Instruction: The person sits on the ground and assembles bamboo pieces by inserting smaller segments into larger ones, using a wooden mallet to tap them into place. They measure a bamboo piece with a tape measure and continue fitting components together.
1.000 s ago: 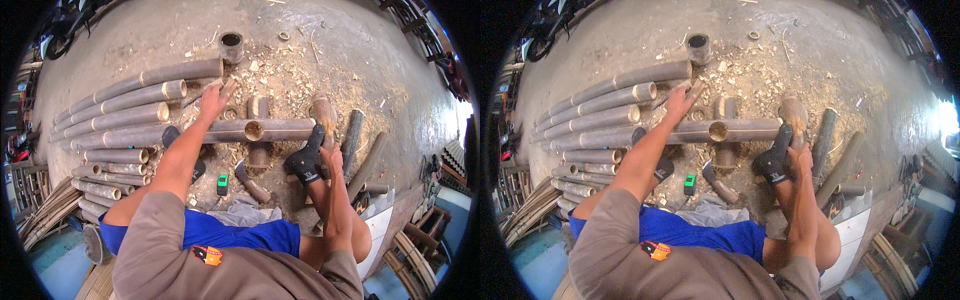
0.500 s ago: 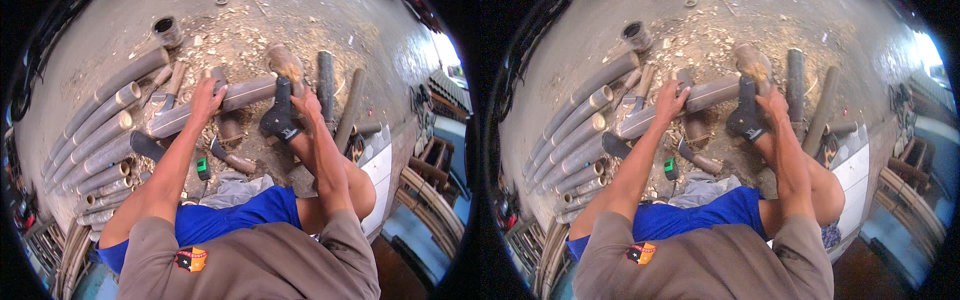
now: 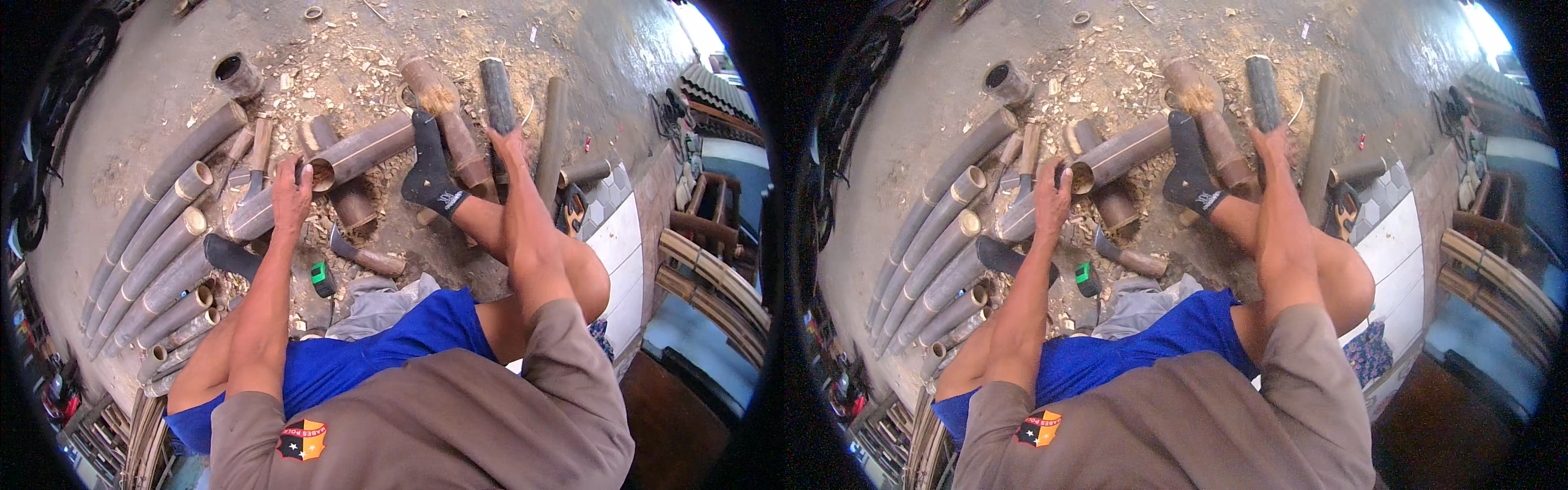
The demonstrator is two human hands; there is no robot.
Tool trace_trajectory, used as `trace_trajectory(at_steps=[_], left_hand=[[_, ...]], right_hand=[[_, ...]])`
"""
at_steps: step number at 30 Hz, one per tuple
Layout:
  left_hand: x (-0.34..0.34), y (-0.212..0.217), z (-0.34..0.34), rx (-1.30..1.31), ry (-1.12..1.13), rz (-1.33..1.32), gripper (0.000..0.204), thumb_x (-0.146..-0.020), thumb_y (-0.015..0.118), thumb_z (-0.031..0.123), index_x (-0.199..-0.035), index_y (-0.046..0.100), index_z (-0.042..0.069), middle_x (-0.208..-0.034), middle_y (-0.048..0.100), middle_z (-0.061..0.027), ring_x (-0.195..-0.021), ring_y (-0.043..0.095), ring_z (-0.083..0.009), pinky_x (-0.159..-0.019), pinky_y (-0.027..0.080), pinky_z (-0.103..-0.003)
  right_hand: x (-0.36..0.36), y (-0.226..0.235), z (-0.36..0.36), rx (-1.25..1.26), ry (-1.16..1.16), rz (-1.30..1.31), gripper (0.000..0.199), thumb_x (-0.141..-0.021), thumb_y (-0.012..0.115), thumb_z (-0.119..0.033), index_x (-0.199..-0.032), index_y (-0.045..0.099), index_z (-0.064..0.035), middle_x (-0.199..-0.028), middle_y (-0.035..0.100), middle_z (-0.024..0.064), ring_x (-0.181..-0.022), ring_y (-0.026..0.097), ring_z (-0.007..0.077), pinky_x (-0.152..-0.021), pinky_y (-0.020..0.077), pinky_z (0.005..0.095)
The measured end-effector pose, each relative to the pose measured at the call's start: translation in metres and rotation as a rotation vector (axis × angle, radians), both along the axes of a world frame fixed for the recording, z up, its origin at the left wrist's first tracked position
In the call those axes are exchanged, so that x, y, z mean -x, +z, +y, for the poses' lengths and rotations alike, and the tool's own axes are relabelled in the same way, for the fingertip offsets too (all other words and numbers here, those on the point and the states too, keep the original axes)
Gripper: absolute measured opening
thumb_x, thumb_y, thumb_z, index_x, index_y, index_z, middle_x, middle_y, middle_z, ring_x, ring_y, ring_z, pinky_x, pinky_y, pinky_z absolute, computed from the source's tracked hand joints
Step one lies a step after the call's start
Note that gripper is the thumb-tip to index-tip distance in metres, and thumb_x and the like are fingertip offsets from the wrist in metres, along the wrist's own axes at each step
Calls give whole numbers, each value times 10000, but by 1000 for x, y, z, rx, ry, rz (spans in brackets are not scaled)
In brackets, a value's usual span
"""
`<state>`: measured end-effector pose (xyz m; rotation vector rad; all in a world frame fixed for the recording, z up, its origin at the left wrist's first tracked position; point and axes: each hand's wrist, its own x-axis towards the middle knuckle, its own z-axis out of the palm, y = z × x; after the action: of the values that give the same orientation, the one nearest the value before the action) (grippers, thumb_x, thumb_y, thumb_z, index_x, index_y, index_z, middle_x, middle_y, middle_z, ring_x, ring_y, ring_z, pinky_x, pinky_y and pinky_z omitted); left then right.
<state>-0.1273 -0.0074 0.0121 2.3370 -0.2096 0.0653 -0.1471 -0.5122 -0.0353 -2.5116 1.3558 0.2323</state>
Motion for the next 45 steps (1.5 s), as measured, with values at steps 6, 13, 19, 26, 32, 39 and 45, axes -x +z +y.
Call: trace_trajectory(at_steps=[6, 13, 19, 26, 32, 39, 45], left_hand=[[5, 18, -2, 3, 27, -44, 362, -941, 680, 187, -1266, 629, 37, -1233, 629, -213, -1194, 589, -398, -1035, 463, -457], [-6, 89, -59, -113, -281, -282, 760, -790, 840, 278, -1462, 526, 115, -1398, 553, -207, -1337, 503, -405, -1174, 380, -470], [-32, 151, -62, -371, -712, -274, 777, -660, 909, 320, -1346, 568, 189, -1210, 663, -108, -1176, 628, -357, -1030, 478, -483], [-36, 150, -4, 299, 24, -62, 689, -735, 898, 417, -1267, 609, 87, -1044, 748, -137, -957, 724, -281, -861, 555, -394], [-31, 145, 9, 762, 166, -202, 716, -771, 905, 275, -1289, 481, 21, -1086, 677, -104, -956, 687, -207, -892, 554, -355], [-8, 139, -7, 761, 175, -291, 778, -760, 910, 237, -1346, 443, 27, -1156, 654, -114, -995, 669, -209, -903, 549, -357], [7, 137, -16, 803, 144, -214, 807, -746, 917, 228, -1360, 435, 26, -1188, 642, -119, -1033, 662, -225, -933, 536, -361]], right_hand=[[-3, 43, 16, -140, 68, 5, 784, -726, 769, -501, -1212, 664, 106, -1210, 696, 309, -1143, 688, 417, -945, 554, 479], [-16, 195, 103, -581, 511, -106, 702, -751, 753, -557, -1085, 736, 60, -931, 731, 181, -885, 694, 253, -797, 517, 445], [-28, 208, 171, -1119, 786, -337, 507, -881, 744, -448, -1152, 753, -20, -1003, 730, 81, -913, 663, 173, -830, 529, 322], [-2, 30, 30, -187, 533, -310, 862, -891, 675, -608, -1409, 551, 70, -1303, 644, 312, -1238, 626, 409, -1050, 478, 468], [5, 21, 72, -520, 500, -200, 897, -826, 726, -625, -1329, 581, 104, -1251, 649, 356, -1218, 641, 414, -1009, 485, 481], [11, 77, 93, -287, 509, -150, 775, -837, 716, -589, -1232, 648, 74, -1072, 729, 287, -992, 724, 414, -905, 537, 471], [8, 154, 143, -487, 464, -703, 754, -851, 729, -507, -1368, 568, 17, -1202, 697, 250, -1109, 689, 354, -966, 512, 449]])
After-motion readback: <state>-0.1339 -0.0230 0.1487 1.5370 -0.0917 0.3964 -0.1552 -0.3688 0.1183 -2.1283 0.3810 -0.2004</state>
